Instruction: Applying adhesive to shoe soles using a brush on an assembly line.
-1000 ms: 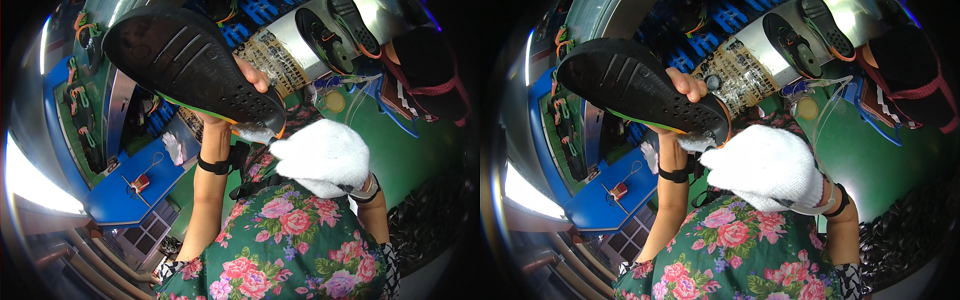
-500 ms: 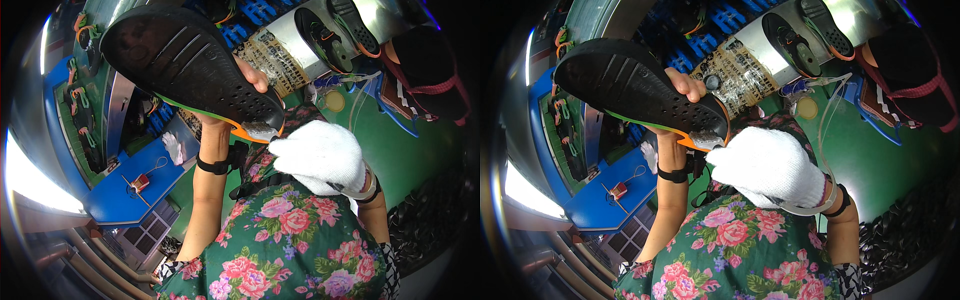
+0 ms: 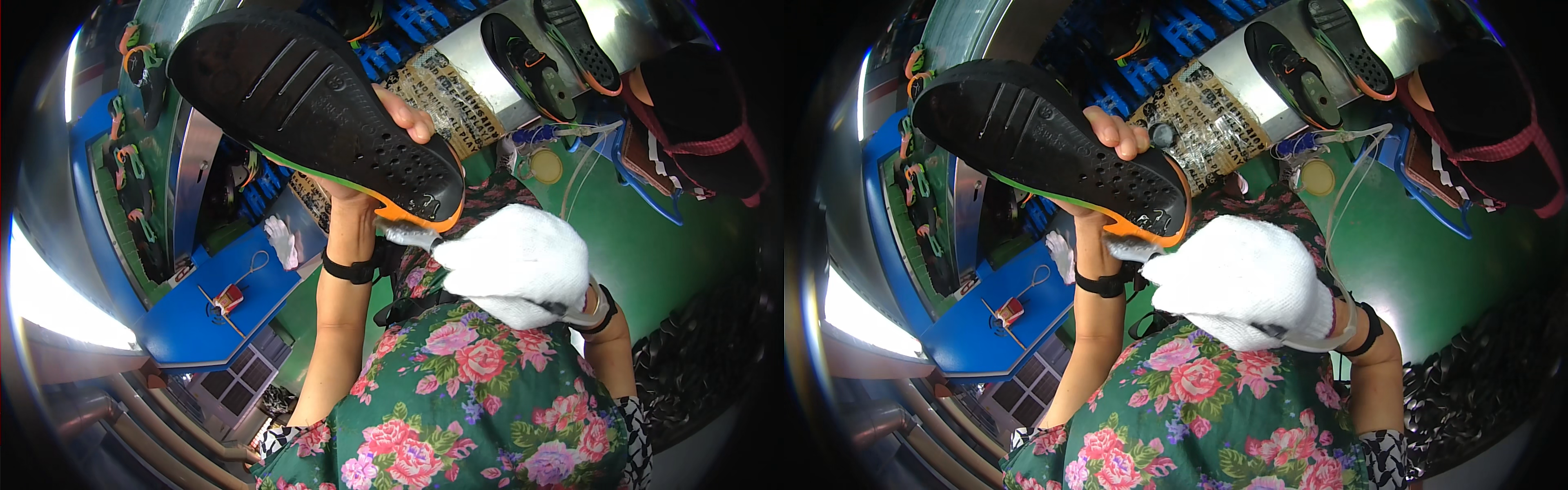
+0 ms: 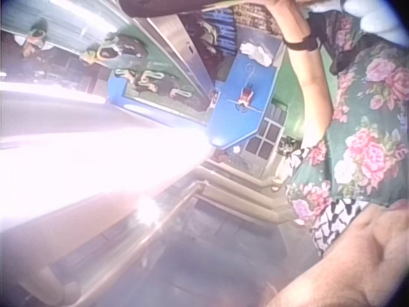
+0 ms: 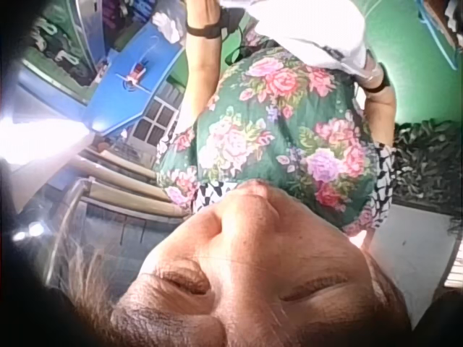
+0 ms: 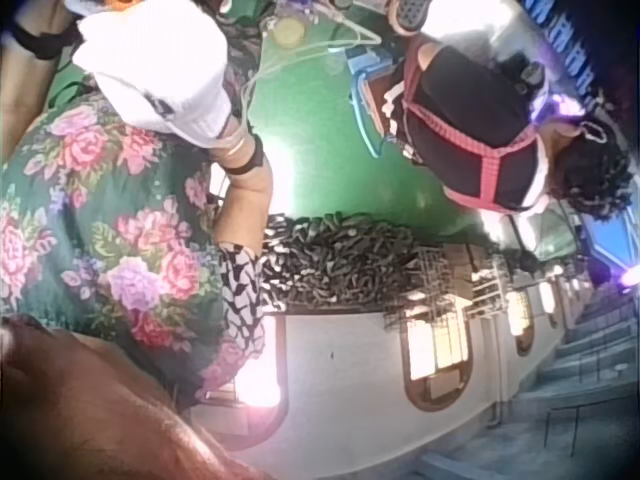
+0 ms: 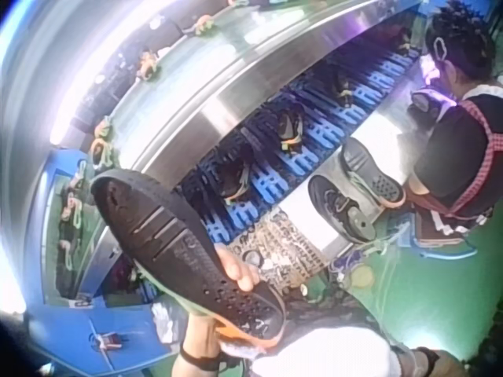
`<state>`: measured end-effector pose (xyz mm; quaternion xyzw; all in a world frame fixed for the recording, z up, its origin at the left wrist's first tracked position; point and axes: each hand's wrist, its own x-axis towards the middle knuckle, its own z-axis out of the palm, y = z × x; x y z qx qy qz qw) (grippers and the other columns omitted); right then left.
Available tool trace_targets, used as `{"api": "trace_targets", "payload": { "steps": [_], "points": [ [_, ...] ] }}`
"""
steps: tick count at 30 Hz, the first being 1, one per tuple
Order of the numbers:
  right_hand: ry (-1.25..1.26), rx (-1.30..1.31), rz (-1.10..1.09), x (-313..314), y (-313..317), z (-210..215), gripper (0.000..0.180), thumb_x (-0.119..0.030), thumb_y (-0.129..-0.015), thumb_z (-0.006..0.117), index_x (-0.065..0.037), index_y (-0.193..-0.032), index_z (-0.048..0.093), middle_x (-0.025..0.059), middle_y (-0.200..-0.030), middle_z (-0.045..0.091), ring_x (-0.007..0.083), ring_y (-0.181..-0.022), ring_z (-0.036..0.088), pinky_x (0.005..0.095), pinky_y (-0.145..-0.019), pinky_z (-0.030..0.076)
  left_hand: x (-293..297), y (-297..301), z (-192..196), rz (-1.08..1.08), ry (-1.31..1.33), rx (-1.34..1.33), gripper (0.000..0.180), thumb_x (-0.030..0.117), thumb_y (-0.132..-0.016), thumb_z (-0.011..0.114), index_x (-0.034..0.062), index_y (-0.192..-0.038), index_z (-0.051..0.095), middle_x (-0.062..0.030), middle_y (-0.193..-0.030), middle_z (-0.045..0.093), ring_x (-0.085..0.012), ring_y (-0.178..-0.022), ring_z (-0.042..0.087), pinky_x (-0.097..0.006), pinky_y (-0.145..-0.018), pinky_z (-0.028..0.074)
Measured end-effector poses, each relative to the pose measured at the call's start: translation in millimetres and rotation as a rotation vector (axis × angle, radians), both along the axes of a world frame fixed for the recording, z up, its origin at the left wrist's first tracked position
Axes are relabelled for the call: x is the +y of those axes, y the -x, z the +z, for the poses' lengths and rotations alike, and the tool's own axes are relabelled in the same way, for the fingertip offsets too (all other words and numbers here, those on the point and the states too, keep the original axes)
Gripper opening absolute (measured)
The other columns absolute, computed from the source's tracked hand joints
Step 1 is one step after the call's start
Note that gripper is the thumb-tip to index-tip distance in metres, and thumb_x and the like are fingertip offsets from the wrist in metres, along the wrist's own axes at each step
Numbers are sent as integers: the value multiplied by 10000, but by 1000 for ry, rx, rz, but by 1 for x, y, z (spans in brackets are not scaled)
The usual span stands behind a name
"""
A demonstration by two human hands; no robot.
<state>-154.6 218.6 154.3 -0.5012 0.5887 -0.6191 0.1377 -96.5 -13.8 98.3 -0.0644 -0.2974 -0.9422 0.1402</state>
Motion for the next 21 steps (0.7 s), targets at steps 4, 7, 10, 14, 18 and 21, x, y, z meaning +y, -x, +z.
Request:
{"api": "trace_targets", "payload": {
  "steps": [4,7,10,14,18,21],
  "points": [
    [-42,-26,15,5,3,-4,295,-37,-734,824,-156,-1003,805,48,-1026,781,222,-844,725,343,-743,591,-7,3,-10,4,103,-3,1040,929,-805,488,-54,-1122,612,-179,-1041,655,-340,-912,661,-460,-819,536],
    [-26,-55,-27,2,0,-7,270,-37,-741,827,-152,-984,804,51,-1028,782,224,-852,728,342,-745,587,-5,5,-9,20,79,16,1073,960,-780,460,-40,-1134,613,-183,-1047,660,-337,-914,659,-458,-815,531],
    [43,-235,54,-1,12,-7,252,37,-679,820,-89,-892,773,93,-985,778,262,-844,731,362,-750,569,-5,4,-5,0,0,-1,1125,997,-738,435,-25,-1177,605,-197,-1047,664,-339,-918,660,-458,-815,530],
    [-79,-47,-127,2,11,-10,236,24,-694,812,-58,-913,778,125,-1021,773,274,-877,728,366,-756,573,-5,9,1,20,165,-124,802,776,-891,561,4,-1095,632,-116,-982,632,-251,-847,621,-417,-792,451],
    [-104,112,-155,-3,8,-10,285,-3,-711,811,-110,-974,797,64,-1036,777,243,-814,707,351,-715,571,-13,10,-2,-60,107,-202,1033,951,-753,520,6,-1161,622,-154,-1004,638,-269,-841,606,-430,-816,453],
    [-59,-245,86,-3,15,-13,210,-17,-738,820,-86,-935,798,71,-979,780,239,-805,713,340,-706,570,-10,9,-12,-184,-15,-167,1148,1014,-691,461,11,-1229,611,-185,-1028,645,-283,-844,597,-429,-802,467]
  ]
}}
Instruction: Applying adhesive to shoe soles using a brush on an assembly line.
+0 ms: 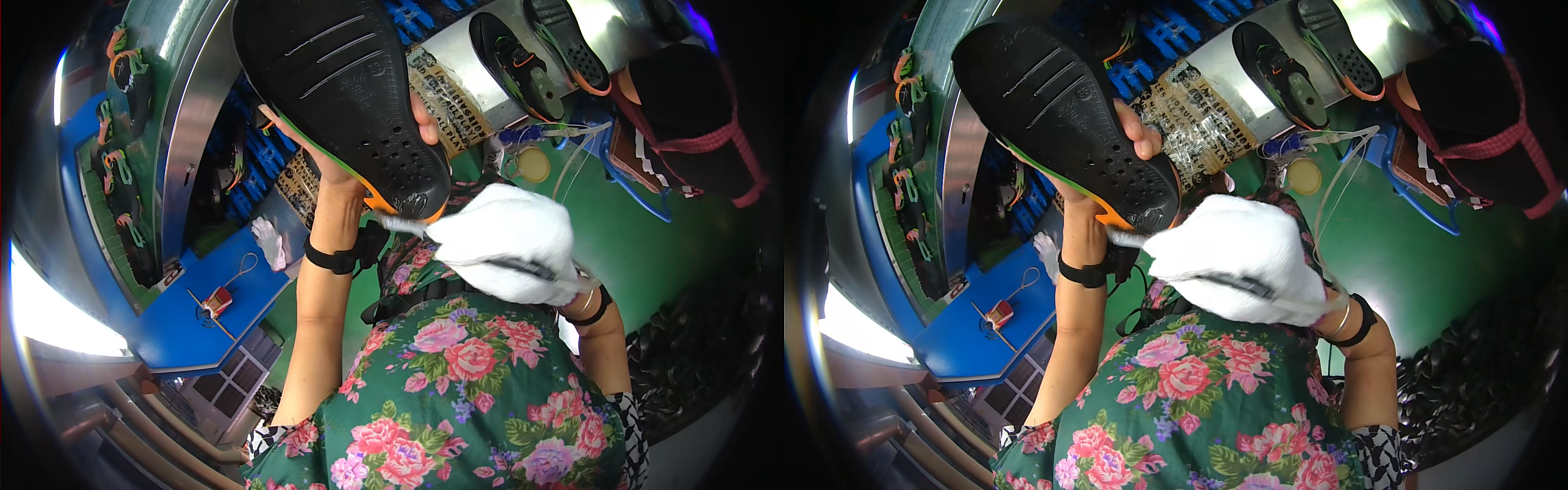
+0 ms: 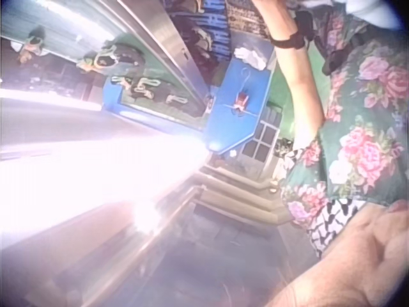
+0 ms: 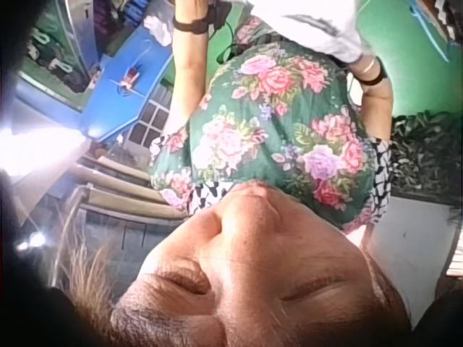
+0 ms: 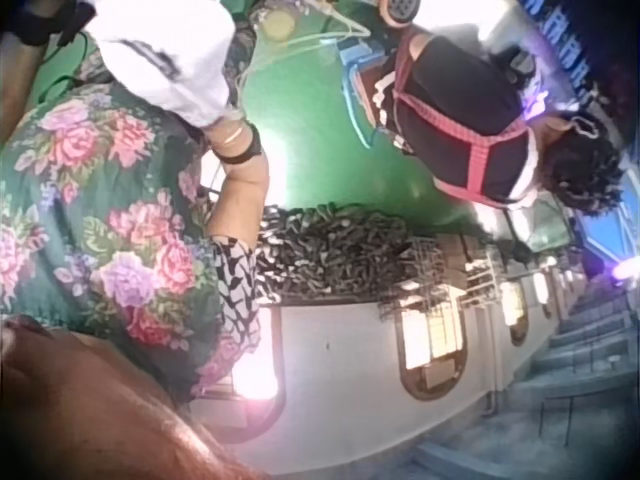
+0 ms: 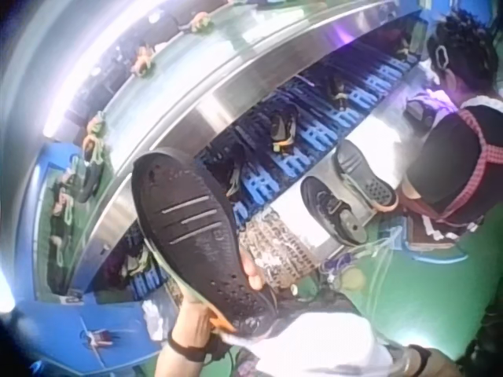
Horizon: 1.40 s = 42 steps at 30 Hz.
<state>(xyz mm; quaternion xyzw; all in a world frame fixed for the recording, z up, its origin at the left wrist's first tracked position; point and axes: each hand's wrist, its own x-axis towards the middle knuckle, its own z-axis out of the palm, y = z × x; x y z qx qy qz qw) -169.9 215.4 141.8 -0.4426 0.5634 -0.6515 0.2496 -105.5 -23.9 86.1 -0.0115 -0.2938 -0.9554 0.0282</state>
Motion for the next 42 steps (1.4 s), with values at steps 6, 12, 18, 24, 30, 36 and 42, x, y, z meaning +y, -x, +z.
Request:
{"api": "trace_targets", "payload": {
  "steps": [6,12,18,24,30,36,42],
  "points": [
    [17,221,-84,-2,6,-7,230,-26,-742,818,-78,-964,792,77,-984,777,248,-815,715,350,-717,570,-10,12,-7,-69,99,88,1190,1029,-709,380,35,-1338,562,-235,-1061,655,-364,-855,658,-464,-742,551],
    [105,107,135,-2,9,-10,299,-51,-713,834,-108,-1004,798,63,-1021,779,232,-864,723,353,-714,579,-4,13,10,-80,-9,-217,1262,1034,-722,273,19,-1435,507,-262,-1051,675,-385,-839,706,-492,-731,607],
    [57,393,45,-2,5,-22,283,-66,-817,796,-88,-1098,778,84,-1087,764,229,-758,707,344,-669,574,1,15,6,-141,0,-325,1294,1032,-714,239,3,-1455,494,-255,-1028,700,-376,-819,735,-478,-697,639],
    [166,135,176,-4,12,-13,258,-44,-780,818,-107,-1029,802,77,-1011,790,243,-830,737,345,-710,586,-8,6,3,-237,-18,-334,1258,999,-771,204,-1,-1481,484,-287,-1088,690,-392,-828,739,-495,-727,635],
    [74,251,196,-6,3,-24,317,-33,-744,806,-104,-1052,788,97,-1081,774,258,-878,725,349,-729,584,-8,12,-4,-381,12,-409,1217,974,-806,206,-8,-1467,492,-294,-1066,688,-409,-827,734,-494,-723,625],
    [124,347,123,-9,13,-29,288,-35,-777,784,-89,-1060,779,82,-1077,772,256,-887,724,365,-760,583,-3,18,4,-438,185,-529,1040,853,-943,228,-16,-1445,500,-268,-1068,711,-365,-800,752,-466,-718,641],
    [153,299,294,-8,18,-31,298,-56,-782,774,-100,-1076,761,69,-1086,766,258,-895,720,360,-776,588,-4,21,2,-543,376,-696,910,757,-1007,304,-48,-1309,599,-240,-934,733,-303,-776,764,-415,-675,663]
  ]
}}
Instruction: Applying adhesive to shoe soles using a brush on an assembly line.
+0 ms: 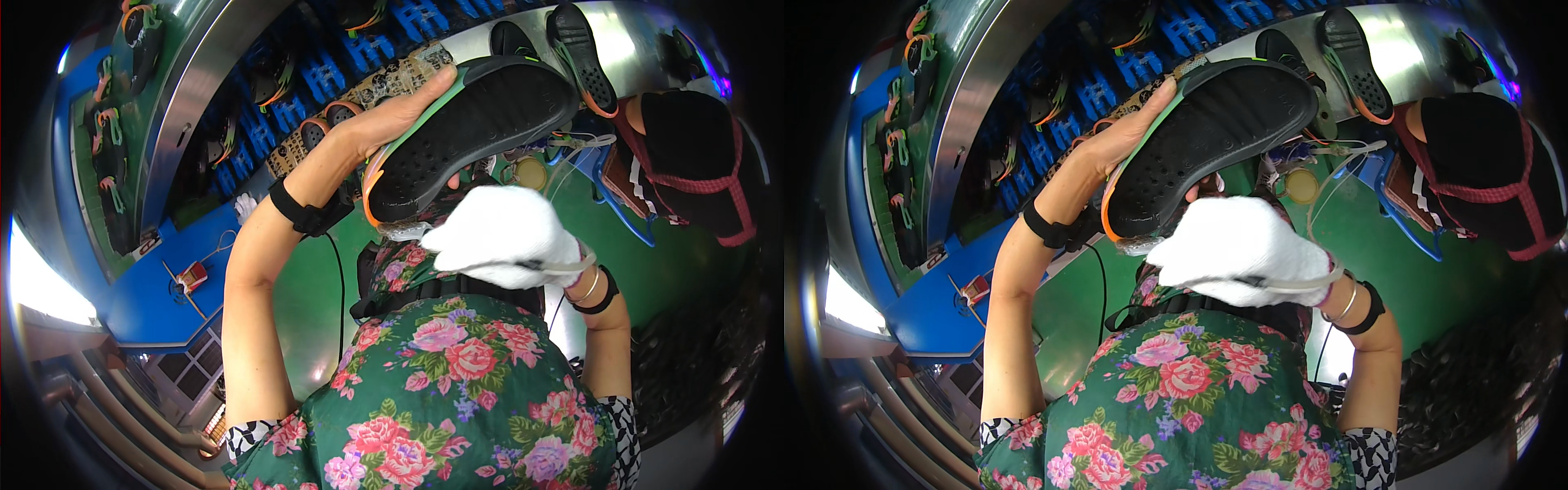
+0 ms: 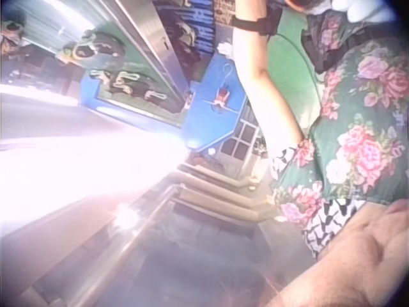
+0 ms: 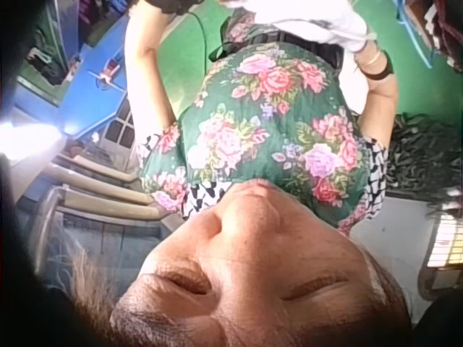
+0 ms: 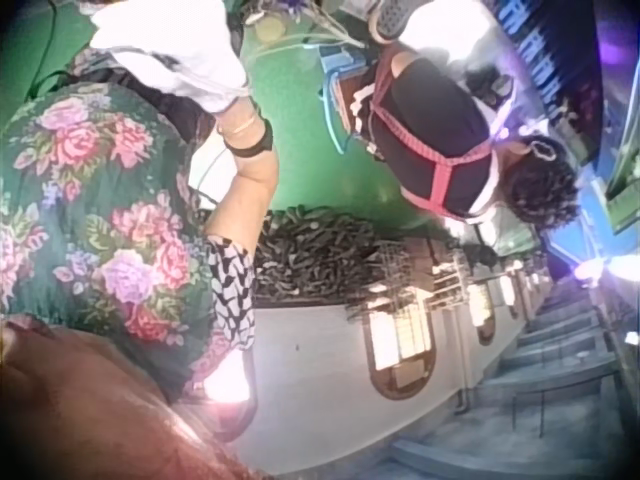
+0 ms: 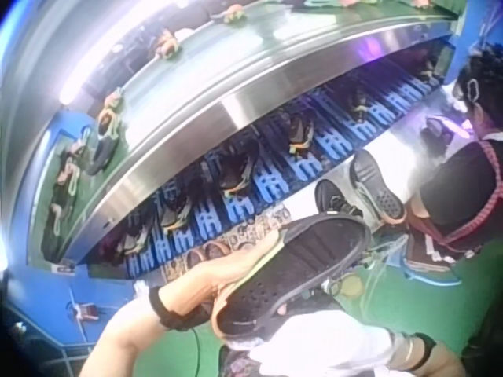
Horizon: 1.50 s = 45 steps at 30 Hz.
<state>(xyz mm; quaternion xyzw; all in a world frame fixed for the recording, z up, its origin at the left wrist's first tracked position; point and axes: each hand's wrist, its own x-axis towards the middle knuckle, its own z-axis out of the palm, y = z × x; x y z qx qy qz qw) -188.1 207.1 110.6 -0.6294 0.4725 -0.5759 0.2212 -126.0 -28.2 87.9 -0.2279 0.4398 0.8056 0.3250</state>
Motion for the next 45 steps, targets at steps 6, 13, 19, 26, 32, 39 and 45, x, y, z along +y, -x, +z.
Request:
{"api": "trace_targets", "payload": {
  "steps": [6,13,19,26,32,39,45],
  "points": [
    [-78,-73,8,1,15,-1,249,-57,-752,826,-121,-992,799,57,-1030,781,261,-854,732,371,-790,584,-4,12,-2,-17,123,-48,945,804,-966,324,-39,-1282,611,-243,-939,731,-329,-747,762,-453,-674,668],
    [-320,-629,-484,2,34,8,171,53,-838,757,13,-1001,788,162,-1058,774,211,-946,748,325,-853,584,3,-22,-28,408,-553,47,1008,842,-952,271,-7,-1420,545,-290,-1098,713,-364,-904,757,-501,-779,649],
    [-214,-293,-532,-7,49,9,206,30,-829,787,-12,-1031,787,147,-1043,777,222,-961,752,329,-851,587,45,-40,-53,755,-618,171,527,355,-1111,369,-43,-1407,544,-245,-1309,664,-358,-1146,690,-507,-1041,550],
    [-143,-14,-439,0,45,8,215,-29,-816,786,-68,-1027,795,111,-1057,773,269,-896,715,362,-801,559,36,-75,-63,592,-369,64,479,305,-1078,516,-17,-1432,523,-212,-1391,617,-383,-1203,660,-551,-997,590],
    [-81,45,-584,9,35,29,234,-4,-810,799,-42,-1040,787,122,-1057,775,264,-871,725,357,-773,574,54,-48,-18,1026,-728,99,657,563,-1042,485,51,-1451,540,-189,-1389,635,-364,-1178,678,-557,-1046,536],
    [-100,156,-654,14,38,51,284,6,-774,809,-27,-1055,783,140,-1084,773,269,-876,729,371,-763,584,77,-35,-10,912,-697,191,547,400,-894,564,53,-1304,667,-208,-1319,677,-391,-1226,642,-531,-1076,508],
    [-65,160,-594,10,43,59,325,-1,-778,798,-38,-1100,780,139,-1103,772,274,-922,734,375,-792,586,90,-17,-5,800,-980,334,1094,817,-853,557,82,-1615,281,-197,-1608,400,-401,-1415,478,-594,-1208,353]
  ]
}}
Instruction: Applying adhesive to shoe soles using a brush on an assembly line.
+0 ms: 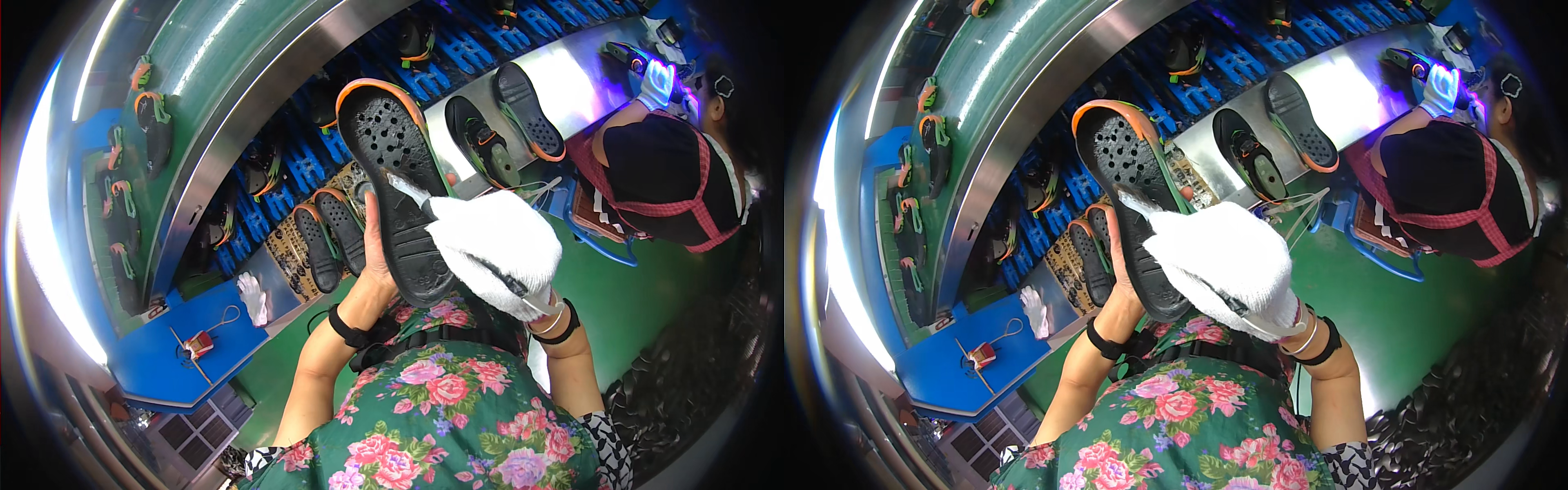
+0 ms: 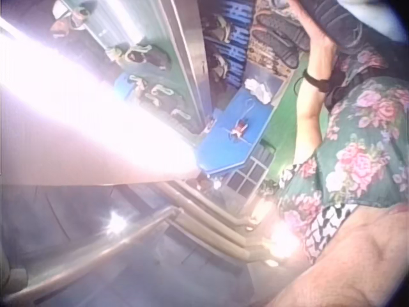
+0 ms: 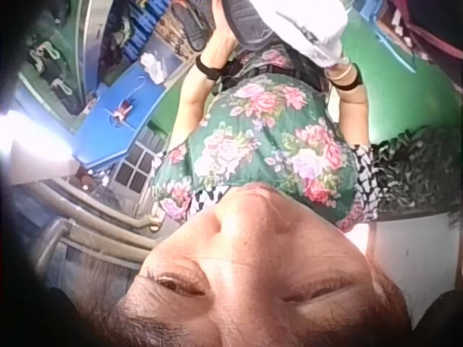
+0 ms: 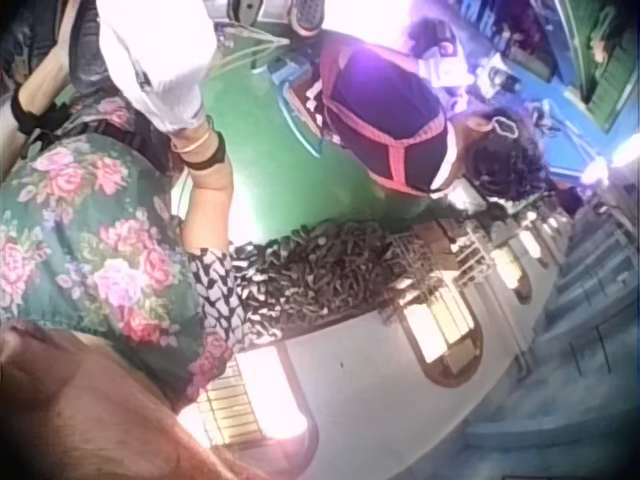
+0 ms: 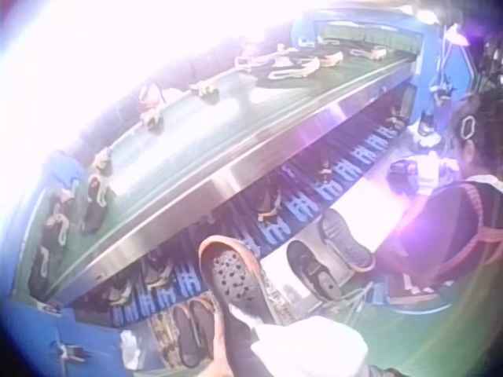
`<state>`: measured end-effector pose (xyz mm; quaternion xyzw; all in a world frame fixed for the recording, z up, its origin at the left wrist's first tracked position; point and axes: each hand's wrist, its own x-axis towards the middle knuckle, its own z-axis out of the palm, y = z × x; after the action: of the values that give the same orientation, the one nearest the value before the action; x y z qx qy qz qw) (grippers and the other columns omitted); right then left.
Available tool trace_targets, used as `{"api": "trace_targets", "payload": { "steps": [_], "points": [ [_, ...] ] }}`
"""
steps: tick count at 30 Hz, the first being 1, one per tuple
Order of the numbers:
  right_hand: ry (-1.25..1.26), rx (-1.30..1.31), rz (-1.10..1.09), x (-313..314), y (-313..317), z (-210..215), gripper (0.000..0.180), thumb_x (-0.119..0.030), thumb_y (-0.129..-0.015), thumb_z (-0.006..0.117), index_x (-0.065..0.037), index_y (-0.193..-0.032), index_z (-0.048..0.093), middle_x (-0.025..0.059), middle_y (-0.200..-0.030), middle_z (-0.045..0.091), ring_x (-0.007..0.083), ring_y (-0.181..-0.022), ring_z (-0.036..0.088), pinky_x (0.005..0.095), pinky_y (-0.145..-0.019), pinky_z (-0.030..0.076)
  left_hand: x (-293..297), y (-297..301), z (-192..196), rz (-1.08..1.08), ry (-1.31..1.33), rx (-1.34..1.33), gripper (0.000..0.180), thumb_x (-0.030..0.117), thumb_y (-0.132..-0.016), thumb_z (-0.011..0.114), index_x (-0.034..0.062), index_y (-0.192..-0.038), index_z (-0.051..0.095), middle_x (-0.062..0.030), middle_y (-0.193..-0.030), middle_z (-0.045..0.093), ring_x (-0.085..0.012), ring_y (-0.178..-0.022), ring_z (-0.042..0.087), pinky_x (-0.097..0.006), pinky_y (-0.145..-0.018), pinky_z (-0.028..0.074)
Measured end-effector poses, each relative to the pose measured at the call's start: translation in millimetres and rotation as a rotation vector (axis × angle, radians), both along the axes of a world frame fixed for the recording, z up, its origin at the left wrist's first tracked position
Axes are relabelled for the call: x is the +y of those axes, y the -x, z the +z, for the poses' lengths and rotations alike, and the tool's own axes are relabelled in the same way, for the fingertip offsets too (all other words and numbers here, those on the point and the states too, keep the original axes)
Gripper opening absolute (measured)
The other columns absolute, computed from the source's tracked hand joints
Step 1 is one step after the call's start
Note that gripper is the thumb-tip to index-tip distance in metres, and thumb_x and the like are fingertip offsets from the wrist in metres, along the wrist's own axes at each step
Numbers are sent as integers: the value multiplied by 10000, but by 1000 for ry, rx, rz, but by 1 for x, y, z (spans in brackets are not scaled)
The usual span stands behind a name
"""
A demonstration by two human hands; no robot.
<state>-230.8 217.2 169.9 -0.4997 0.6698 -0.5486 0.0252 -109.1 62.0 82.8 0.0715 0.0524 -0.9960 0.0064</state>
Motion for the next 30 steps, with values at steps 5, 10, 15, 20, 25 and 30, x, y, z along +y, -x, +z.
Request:
{"api": "trace_targets", "payload": {
  "steps": [5,10,15,20,25,30],
  "points": [
    [-2,62,12,-10,3,6,373,1,-803,772,-28,-1175,762,139,-1175,756,273,-1045,720,376,-870,576,8,0,8,-1,-90,-72,988,775,-918,518,94,-1607,322,-181,-1613,406,-379,-1447,447,-577,-1211,350],
    [48,161,-51,-26,0,2,378,-21,-825,755,-38,-1203,754,151,-1203,742,284,-1070,710,378,-885,576,11,-18,-1,-52,589,-476,877,715,-964,517,90,-1569,401,-170,-1539,513,-347,-1388,527,-538,-1191,393],
    [163,49,-36,-29,-16,0,363,-40,-809,771,-61,-1171,772,111,-1152,762,252,-993,723,364,-826,588,6,-40,-68,-62,221,-506,877,744,-956,493,76,-1522,459,-174,-1511,540,-358,-1378,536,-541,-1176,409],
    [47,94,-46,-23,-7,2,295,-46,-867,724,-64,-1158,773,114,-1172,753,257,-1038,722,399,-905,580,4,-14,-16,50,36,-210,987,834,-911,448,49,-1508,475,-218,-1497,539,-393,-1380,525,-558,-1188,384],
    [149,40,11,-25,-16,-8,314,-44,-832,761,-52,-1145,773,126,-1145,756,248,-999,722,388,-846,583,4,-22,-39,-70,285,-468,1097,877,-880,420,-1,-1538,414,-235,-1506,520,-396,-1357,544,-556,-1163,415],
    [125,97,-98,-20,-13,-10,387,-35,-769,776,-49,-1156,762,139,-1156,752,268,-986,717,383,-798,585,-1,10,-3,104,193,-188,1073,871,-888,415,89,-1612,290,-173,-1574,458,-402,-1357,538,-558,-1102,483]
  ]
}}
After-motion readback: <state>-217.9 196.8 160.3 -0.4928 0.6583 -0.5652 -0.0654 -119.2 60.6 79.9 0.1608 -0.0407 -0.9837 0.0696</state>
